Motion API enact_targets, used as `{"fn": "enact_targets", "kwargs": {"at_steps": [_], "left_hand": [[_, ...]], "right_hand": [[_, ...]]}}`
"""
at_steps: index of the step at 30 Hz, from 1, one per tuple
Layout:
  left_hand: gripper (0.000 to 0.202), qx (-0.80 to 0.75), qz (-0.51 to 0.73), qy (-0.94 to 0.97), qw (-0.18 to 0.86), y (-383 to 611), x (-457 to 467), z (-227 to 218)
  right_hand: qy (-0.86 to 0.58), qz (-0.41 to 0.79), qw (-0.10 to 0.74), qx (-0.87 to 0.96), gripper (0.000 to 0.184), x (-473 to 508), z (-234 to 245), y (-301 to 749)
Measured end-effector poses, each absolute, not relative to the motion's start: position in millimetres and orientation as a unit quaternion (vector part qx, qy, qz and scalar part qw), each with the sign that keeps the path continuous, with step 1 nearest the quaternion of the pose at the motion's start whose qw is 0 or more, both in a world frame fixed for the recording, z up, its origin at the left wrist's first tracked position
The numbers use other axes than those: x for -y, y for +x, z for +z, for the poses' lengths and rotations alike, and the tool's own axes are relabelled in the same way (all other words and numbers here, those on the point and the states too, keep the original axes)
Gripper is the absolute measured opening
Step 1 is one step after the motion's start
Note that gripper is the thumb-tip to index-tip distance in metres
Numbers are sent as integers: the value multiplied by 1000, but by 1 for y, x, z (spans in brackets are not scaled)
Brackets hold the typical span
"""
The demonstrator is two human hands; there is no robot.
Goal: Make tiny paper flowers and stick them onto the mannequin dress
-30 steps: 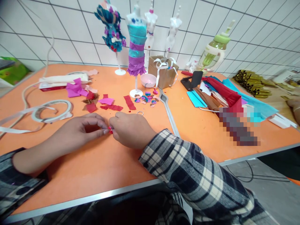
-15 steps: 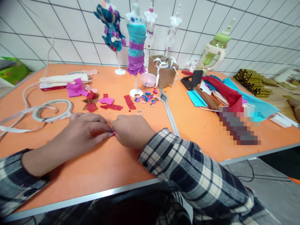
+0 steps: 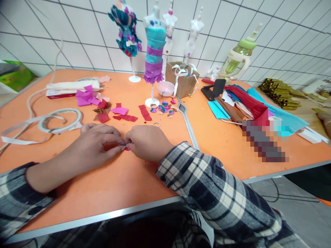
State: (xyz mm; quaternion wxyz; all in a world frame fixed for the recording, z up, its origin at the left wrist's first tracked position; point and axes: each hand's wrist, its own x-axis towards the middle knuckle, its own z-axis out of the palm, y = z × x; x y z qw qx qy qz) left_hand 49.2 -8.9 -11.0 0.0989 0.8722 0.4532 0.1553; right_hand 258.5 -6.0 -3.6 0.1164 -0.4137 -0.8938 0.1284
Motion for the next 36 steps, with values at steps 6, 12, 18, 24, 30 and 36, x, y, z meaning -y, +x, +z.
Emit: {"fn": "enact_targets", "kwargs": {"at_steps": [6,12,18,24,30,36], "left_hand": [[20,-462,154,866,115,52,11,-9],[23,-457,144,874,85,54,15,-7],[21,-461,156,869,91,49,10,-6],[20,-471,166,860,104,44,3,-9],[26,-488,245,821,167,40,0,-1],[31,-447,332,779,289,38,5,9]], "right_hand": [[-382,101,63,916,23,6,6,262],[-349,47,46,935,21,6,8,264],[-343,22,20,939,24,7,9,259],[-338,8,20,941,23,10,11,254],[-380,137,112,908,18,4,2,258],[-418,636,285,582,18,-11,-7,264]]}}
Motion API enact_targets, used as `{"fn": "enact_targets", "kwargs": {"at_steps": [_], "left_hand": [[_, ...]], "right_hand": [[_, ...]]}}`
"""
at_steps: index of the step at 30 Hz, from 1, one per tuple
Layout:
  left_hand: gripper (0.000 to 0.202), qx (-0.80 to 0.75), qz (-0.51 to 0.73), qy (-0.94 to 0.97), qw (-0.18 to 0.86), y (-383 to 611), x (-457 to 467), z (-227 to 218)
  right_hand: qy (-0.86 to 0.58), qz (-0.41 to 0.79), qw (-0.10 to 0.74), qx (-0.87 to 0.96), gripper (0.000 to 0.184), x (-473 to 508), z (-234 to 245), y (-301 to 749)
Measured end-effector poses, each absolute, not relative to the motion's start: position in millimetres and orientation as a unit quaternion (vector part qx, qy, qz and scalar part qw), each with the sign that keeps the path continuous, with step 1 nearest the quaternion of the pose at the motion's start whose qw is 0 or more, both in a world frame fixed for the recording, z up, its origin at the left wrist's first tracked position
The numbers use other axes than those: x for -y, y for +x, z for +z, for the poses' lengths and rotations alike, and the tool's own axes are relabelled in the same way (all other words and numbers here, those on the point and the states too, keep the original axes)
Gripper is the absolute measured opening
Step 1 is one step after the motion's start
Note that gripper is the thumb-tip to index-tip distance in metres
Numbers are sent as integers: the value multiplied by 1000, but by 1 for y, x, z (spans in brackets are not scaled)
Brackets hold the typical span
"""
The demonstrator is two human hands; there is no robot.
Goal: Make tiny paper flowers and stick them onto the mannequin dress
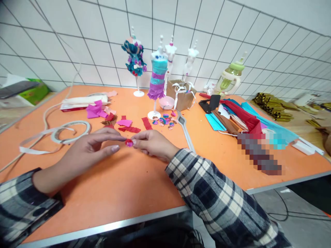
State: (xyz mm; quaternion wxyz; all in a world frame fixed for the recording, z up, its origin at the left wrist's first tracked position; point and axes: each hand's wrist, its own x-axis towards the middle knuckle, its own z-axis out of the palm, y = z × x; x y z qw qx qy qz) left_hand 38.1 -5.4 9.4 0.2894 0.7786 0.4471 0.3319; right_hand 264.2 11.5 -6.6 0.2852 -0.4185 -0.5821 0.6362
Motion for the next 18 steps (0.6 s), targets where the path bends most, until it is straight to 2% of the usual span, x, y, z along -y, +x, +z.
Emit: {"fn": "enact_targets", "kwargs": {"at_steps": [4,12,18], "left_hand": [[32,-458,344,728,377,40,6,5],[23,-456,370,669,456,41,7,-1],[18,-457,406,623,488,36,6,-11]], "right_hand": [[-393,736,284,474,23,-6,-6,259],[-393,754,277,447,27,3,-7,252],[-348,767,341,418,22,1,-6,253]]}}
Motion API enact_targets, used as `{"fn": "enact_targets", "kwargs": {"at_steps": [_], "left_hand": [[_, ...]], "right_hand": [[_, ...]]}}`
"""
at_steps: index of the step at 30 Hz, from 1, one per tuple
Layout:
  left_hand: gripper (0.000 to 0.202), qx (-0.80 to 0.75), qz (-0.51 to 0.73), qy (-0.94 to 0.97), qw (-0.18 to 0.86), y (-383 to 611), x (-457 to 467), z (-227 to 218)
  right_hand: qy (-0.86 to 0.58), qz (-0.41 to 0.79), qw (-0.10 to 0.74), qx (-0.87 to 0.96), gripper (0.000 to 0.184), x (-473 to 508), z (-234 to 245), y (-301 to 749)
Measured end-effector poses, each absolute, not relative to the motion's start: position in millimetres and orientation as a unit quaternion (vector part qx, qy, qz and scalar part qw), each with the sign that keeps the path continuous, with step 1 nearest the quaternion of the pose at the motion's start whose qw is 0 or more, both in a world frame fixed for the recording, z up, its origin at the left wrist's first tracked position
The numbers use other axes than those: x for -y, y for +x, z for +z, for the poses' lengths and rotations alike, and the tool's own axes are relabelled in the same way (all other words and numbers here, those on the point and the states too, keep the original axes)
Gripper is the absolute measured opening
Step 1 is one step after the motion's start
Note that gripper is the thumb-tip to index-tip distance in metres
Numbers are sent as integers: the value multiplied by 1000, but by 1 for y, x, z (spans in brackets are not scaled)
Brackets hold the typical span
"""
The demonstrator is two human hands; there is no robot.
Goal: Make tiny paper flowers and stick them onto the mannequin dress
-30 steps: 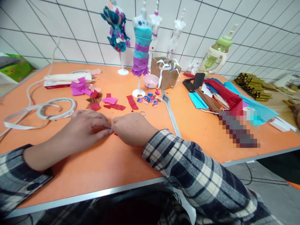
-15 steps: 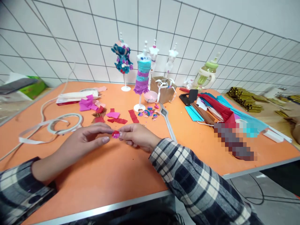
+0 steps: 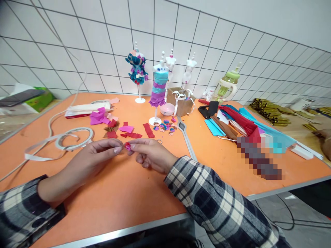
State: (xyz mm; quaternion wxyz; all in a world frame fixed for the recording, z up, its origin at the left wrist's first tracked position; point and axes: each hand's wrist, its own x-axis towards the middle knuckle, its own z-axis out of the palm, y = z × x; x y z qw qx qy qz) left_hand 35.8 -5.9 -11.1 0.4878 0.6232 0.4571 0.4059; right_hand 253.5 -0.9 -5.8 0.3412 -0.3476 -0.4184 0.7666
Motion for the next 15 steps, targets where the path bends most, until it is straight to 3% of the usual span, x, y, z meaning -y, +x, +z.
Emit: {"fn": "enact_targets", "kwargs": {"at_steps": [8,15], "left_hand": [[29,-440,409,631,491,39,10,-4],[15,-395,405,670,481,42,10,0]], "right_hand": [[-336,776,319,428,29,2,-10,254],[-357,773,254,458,48,4,-7,255]]}}
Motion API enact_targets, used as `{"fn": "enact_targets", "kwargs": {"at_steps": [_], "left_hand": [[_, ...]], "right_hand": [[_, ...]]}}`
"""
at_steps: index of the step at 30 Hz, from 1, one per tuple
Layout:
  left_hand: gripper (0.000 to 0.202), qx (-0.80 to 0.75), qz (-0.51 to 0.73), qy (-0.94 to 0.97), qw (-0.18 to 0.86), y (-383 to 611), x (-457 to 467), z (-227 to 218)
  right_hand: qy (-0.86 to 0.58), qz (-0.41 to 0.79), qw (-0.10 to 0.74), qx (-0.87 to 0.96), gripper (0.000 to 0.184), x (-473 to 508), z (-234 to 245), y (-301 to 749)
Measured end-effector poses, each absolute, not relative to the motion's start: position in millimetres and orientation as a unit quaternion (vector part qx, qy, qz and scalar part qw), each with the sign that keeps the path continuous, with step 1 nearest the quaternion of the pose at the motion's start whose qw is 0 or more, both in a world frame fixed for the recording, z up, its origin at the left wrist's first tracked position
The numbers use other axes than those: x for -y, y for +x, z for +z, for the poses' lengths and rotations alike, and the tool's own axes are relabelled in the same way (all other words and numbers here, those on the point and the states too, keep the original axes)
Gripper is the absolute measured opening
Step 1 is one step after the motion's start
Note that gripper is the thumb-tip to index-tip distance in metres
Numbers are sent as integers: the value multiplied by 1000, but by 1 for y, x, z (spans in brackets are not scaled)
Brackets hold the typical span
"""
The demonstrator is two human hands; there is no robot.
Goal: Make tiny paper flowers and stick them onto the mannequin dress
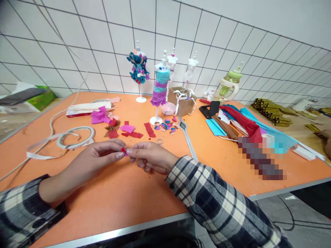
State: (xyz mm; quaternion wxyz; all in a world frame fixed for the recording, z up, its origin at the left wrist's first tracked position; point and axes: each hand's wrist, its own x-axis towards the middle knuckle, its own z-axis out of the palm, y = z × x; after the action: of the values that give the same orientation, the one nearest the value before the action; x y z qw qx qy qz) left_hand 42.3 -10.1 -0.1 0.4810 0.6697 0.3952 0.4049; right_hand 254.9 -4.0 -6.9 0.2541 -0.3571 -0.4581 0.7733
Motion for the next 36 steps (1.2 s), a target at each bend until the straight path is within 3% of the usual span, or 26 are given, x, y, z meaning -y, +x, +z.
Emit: {"fn": "enact_targets", "kwargs": {"at_steps": [4,10,15,18,22,26,31,36], "left_hand": [[15,-386,403,666,494,42,11,-1],[17,-403,398,665,487,41,9,-2],[19,-449,349,740,359,42,10,-2],[19,-450,332,754,345,44,11,-1],[24,-431,362,704,433,43,11,-3],[59,-359,389,611,589,43,10,-7],[36,-417,360,560,618,43,9,-13],[44,-448,364,476,664,48,11,-15]], "right_hand": [[-367,738,251,507,46,2,-11,256],[-373,709,249,544,22,2,-11,254],[-433,525,316,661,20,6,-6,253],[-449,433,327,710,14,7,-6,253],[-447,455,333,695,13,5,-6,252],[-449,505,332,658,15,4,-6,251],[-440,524,369,629,14,4,-10,248],[-449,486,444,604,14,6,-14,242]]}}
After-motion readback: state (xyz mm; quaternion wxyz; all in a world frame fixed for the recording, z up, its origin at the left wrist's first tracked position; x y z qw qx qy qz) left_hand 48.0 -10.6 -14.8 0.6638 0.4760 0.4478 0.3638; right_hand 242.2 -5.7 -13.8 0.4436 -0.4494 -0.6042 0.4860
